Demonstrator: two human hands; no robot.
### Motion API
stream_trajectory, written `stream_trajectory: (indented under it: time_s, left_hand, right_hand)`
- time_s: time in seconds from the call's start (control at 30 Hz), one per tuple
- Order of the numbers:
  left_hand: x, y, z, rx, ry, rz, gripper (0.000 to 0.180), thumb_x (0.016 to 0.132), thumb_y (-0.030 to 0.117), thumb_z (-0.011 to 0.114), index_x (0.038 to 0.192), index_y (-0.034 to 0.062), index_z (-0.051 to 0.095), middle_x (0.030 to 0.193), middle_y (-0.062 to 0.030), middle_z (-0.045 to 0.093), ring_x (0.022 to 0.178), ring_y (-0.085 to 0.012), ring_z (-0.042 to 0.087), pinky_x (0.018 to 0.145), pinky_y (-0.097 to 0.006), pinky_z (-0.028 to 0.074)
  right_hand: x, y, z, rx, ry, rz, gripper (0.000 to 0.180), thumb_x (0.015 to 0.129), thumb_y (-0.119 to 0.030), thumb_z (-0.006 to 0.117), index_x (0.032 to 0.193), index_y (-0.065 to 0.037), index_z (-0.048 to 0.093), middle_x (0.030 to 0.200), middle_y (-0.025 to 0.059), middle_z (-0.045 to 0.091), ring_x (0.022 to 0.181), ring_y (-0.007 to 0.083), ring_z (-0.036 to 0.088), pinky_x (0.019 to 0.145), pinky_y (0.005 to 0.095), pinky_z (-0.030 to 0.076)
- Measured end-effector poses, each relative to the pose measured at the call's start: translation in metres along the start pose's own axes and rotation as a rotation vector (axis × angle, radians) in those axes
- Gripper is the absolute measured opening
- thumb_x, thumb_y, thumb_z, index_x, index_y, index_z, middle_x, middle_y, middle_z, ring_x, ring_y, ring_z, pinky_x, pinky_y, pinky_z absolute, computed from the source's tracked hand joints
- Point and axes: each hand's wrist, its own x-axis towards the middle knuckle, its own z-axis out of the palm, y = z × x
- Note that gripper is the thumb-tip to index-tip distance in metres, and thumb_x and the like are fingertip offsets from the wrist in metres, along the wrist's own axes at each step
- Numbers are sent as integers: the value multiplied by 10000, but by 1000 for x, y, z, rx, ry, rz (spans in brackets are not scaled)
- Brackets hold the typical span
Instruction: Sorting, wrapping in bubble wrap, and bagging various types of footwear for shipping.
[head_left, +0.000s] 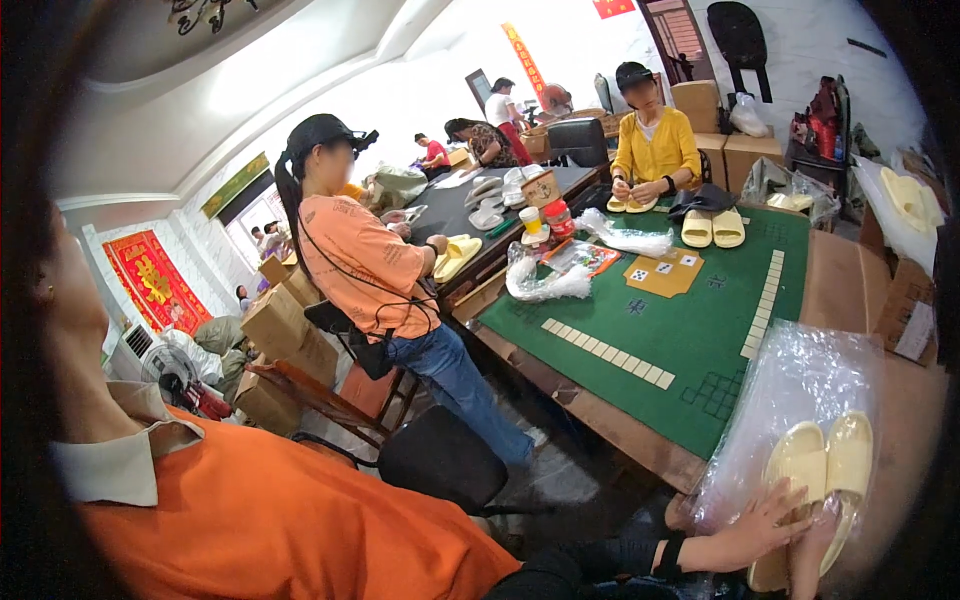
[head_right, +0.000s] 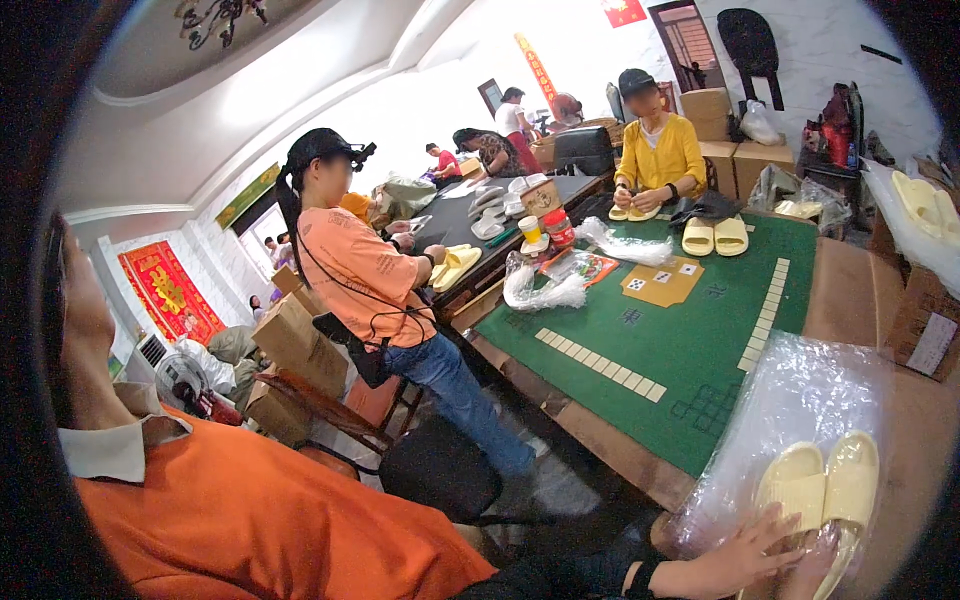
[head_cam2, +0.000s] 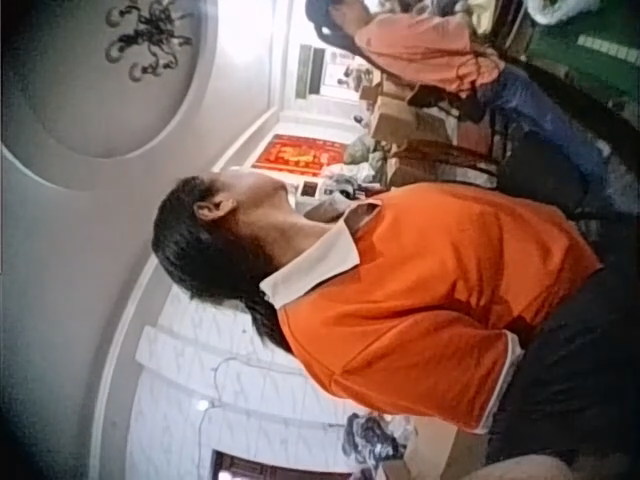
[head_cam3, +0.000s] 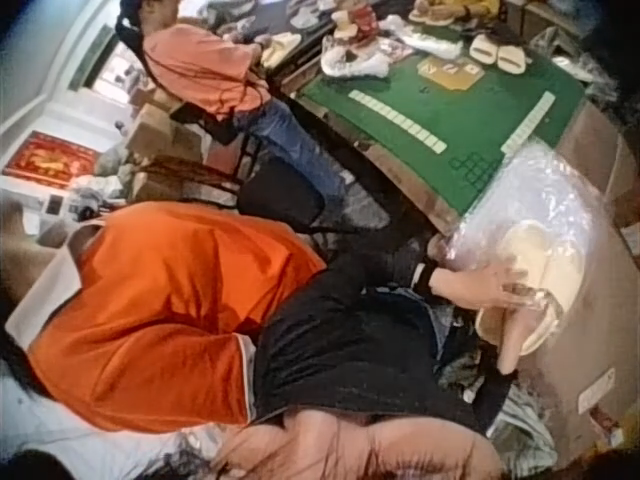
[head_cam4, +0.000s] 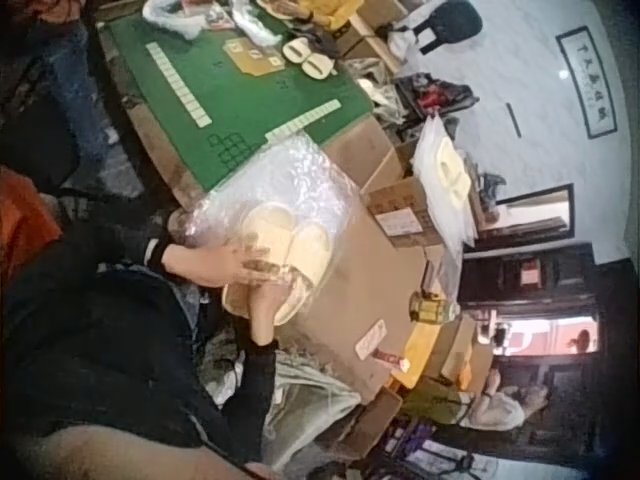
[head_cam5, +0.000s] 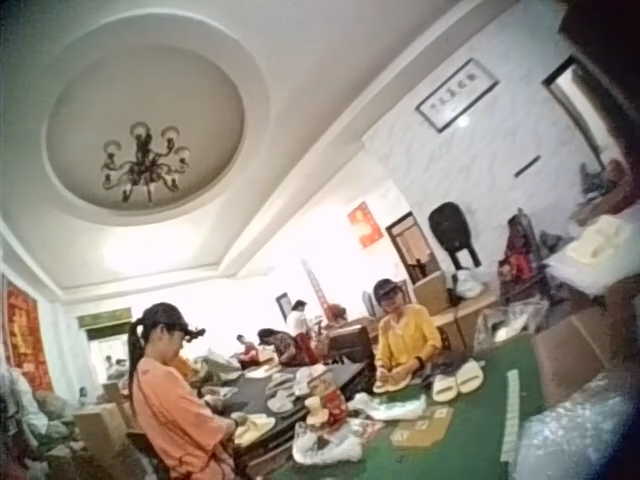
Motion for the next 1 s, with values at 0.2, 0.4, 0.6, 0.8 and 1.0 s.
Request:
stream_trajectory:
  time_s: [0.2,0.4,0.6,0.8,1.0]
  left_hand:
    - [-9,19,2,-74,-109,175,527,932,189,500,1436,169,351,1562,-187,32,1423,-453,53,1065,-662,173]
    - [-18,21,-1,-173,158,361,494,869,222,564,1358,222,491,1450,-232,329,1344,-488,244,1008,-620,303]
    - [-16,7,-8,-121,-147,167,542,941,208,489,1450,114,326,1534,-238,98,1421,-454,66,1095,-599,192]
    - [-39,-3,-4,85,107,273,472,924,193,488,1394,181,442,1433,-211,347,1325,-415,324,976,-522,404]
    - [-45,-27,29,-4,127,154,751,787,136,583,1470,96,272,1508,-217,229,1406,-470,126,1112,-615,110]
  right_hand:
    - [6,-8,-10,-2,-36,-2,825,739,-312,721,1434,-66,351,1486,259,271,1387,440,219,1125,537,170]
    - [18,-26,-19,7,-72,-6,831,734,-324,724,1437,-81,353,1493,252,263,1390,438,214,1122,548,167]
    - [33,-45,-29,21,-95,8,837,729,-336,726,1440,-96,355,1500,244,255,1392,437,209,1118,558,164]
    - [39,-59,-45,36,-124,38,844,724,-348,729,1443,-111,357,1508,236,247,1395,435,205,1115,568,161]
    - [43,-71,-48,61,-168,34,850,719,-360,732,1446,-125,359,1515,229,239,1397,433,200,1112,579,158]
